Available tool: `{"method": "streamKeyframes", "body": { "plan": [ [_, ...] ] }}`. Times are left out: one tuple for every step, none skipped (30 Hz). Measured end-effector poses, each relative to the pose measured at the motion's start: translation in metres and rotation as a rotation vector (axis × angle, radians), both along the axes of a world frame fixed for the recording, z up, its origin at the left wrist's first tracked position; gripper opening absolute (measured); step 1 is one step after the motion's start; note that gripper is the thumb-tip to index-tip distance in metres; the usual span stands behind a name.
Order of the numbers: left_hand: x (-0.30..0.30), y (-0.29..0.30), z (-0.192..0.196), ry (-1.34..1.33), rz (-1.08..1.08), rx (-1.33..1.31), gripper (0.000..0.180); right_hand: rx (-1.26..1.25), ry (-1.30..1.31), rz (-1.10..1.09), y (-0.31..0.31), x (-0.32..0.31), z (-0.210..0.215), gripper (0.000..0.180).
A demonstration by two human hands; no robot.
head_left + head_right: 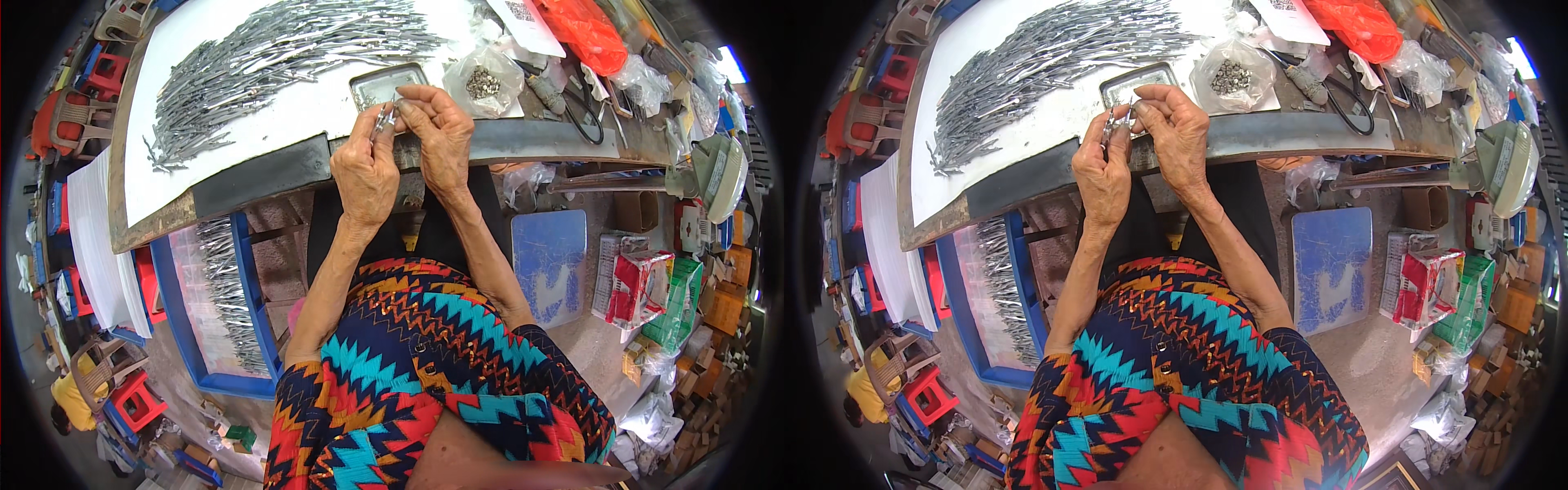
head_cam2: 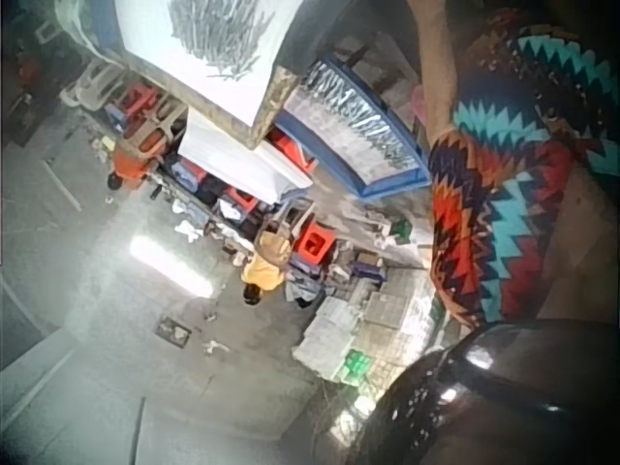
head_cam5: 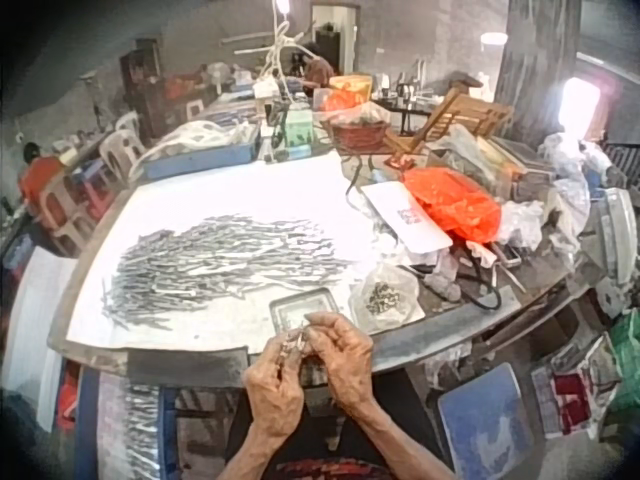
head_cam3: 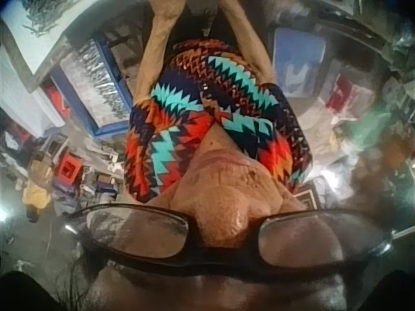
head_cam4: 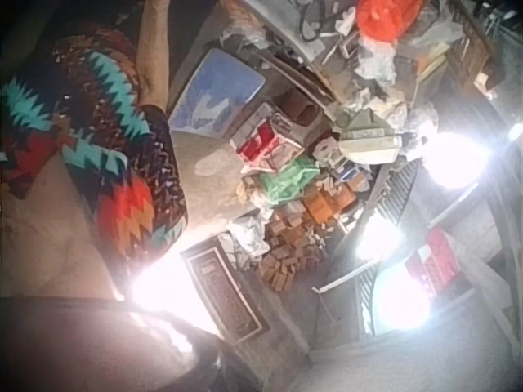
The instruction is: Assembling small metal components by threading small rings onto thin metal rods at a workbench.
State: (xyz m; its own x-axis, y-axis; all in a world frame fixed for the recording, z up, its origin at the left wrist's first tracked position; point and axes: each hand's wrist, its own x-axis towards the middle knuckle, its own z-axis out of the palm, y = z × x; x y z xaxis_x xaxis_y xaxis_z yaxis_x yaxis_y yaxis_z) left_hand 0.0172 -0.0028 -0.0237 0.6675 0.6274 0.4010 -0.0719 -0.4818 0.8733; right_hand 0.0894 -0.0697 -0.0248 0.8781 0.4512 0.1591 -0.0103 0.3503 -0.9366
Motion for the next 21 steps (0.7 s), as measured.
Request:
{"method": "streamKeyframes", "body": {
  "plan": [
    [0.0,0.0,-0.001,0.006,0.005,0.005,0.017,0.011,-0.013,0.003,0.0,0.0,-0.001,0.018],
    [0.0,0.0,-0.001,0.012,0.01,0.011,0.018,0.011,-0.012,0.003,0.001,0.0,-0.002,0.018],
    [-0.001,-0.001,0.0,0.012,0.009,0.011,0.018,0.012,-0.012,0.003,0.001,0.0,-0.003,0.018],
    [-0.002,-0.002,0.003,0.023,-0.016,-0.076,0.019,0.013,-0.013,0.003,0.002,-0.001,-0.003,0.018],
    [-0.002,-0.003,0.005,0.032,-0.041,-0.163,0.02,0.013,-0.013,0.002,0.003,-0.001,-0.005,0.018],
    [-0.002,-0.003,0.006,0.032,-0.041,-0.163,0.02,0.034,-0.002,0.003,0.004,-0.001,-0.007,0.018],
    [-0.002,-0.003,0.006,0.026,-0.051,-0.181,0.02,0.055,0.009,0.004,0.004,-0.001,-0.007,0.018],
    [-0.002,-0.003,0.006,0.02,-0.061,-0.198,0.021,0.055,0.009,0.004,0.004,-0.001,-0.007,0.018],
    [-0.002,-0.003,0.007,0.019,-0.06,-0.198,0.021,0.07,0.029,0.004,0.004,-0.002,-0.006,0.019],
    [-0.002,-0.003,0.007,0.007,-0.076,-0.244,0.021,0.085,0.049,0.003,0.003,-0.002,-0.005,0.019],
    [-0.002,-0.003,0.007,-0.006,-0.093,-0.29,0.021,0.086,0.049,0.003,0.003,-0.001,-0.005,0.019],
    [-0.002,-0.003,0.007,-0.006,-0.093,-0.289,0.021,0.065,0.028,0.009,0.002,-0.001,-0.005,0.019],
    [-0.002,-0.003,0.006,0.011,-0.067,-0.213,0.021,0.044,0.006,0.015,0.001,0.0,-0.005,0.02],
    [-0.003,-0.002,0.004,0.03,-0.04,-0.141,0.02,0.042,0.007,0.016,0.002,-0.001,-0.004,0.02],
    [-0.003,-0.001,0.003,0.03,-0.038,-0.142,0.02,0.025,0.004,0.01,0.002,-0.003,0.0,0.02],
    [-0.003,0.0,0.003,0.042,-0.005,-0.048,0.019,0.009,0.002,0.003,0.003,-0.004,0.002,0.021],
    [-0.003,0.0,0.003,0.053,0.026,0.048,0.018,0.009,0.001,0.002,0.002,-0.004,0.002,0.021],
    [-0.003,0.0,0.003,0.052,0.026,0.049,0.018,0.0,-0.01,0.006,0.002,-0.003,0.003,0.021],
    [-0.004,-0.001,0.003,0.053,0.027,0.048,0.018,-0.009,-0.021,0.009,0.001,-0.003,0.003,0.022],
    [-0.004,-0.001,0.004,0.055,0.026,0.047,0.018,-0.008,-0.021,0.008,0.0,-0.003,0.003,0.022],
    [-0.004,-0.002,0.005,0.055,0.024,0.047,0.018,-0.009,-0.015,0.02,-0.001,-0.002,0.002,0.022]
  ]
}}
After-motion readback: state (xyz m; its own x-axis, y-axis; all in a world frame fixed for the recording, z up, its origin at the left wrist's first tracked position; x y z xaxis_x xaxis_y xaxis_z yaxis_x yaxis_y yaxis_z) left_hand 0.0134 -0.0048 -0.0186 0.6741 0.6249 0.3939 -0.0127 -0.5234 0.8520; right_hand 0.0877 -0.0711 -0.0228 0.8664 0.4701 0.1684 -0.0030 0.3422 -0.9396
